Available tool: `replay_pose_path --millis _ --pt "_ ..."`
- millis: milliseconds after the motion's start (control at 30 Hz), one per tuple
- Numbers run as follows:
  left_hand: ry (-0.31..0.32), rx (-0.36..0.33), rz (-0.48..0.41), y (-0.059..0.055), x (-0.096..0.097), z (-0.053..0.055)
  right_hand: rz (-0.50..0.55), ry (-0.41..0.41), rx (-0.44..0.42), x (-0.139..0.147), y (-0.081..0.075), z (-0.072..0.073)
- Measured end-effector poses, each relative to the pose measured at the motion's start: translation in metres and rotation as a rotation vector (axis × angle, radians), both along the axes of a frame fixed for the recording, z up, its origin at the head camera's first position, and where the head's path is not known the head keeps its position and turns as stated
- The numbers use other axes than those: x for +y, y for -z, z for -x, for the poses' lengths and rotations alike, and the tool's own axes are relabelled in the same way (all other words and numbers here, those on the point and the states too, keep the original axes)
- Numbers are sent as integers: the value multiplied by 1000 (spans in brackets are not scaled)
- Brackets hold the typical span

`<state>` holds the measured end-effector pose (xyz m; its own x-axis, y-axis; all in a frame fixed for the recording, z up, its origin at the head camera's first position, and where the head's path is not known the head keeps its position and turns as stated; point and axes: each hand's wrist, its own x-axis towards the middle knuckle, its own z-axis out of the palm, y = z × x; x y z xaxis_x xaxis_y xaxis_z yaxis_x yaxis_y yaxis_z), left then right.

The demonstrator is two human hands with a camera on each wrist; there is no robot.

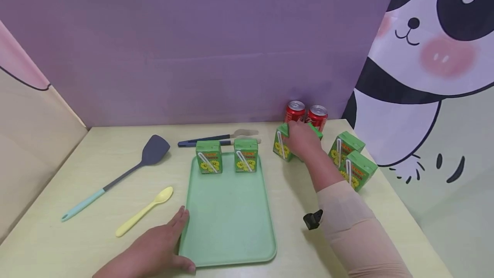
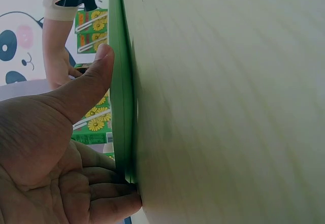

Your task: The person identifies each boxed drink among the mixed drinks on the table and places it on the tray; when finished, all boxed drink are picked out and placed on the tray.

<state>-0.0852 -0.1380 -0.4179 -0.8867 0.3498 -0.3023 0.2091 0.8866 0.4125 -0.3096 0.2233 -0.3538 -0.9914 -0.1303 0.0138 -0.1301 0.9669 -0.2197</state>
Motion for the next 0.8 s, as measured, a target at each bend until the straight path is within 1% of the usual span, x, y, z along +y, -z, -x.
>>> replay_pose_path --millis 200,333,467,633,800 --pt "-6 -4 -4 -1 1 1 24 11 -1 -1 -6 -8" --pt "-9 3 -4 0 0 0 25 -9 22 -2 -13 -16" --pt "-8 6 -5 0 0 -1 22 -32 25 -3 -23 -25" --pt "-7 4 -2 0 1 0 21 -80 19 -6 -34 -40" --pt "-9 1 -8 -1 1 -1 41 -151 -9 -11 -41 -59"
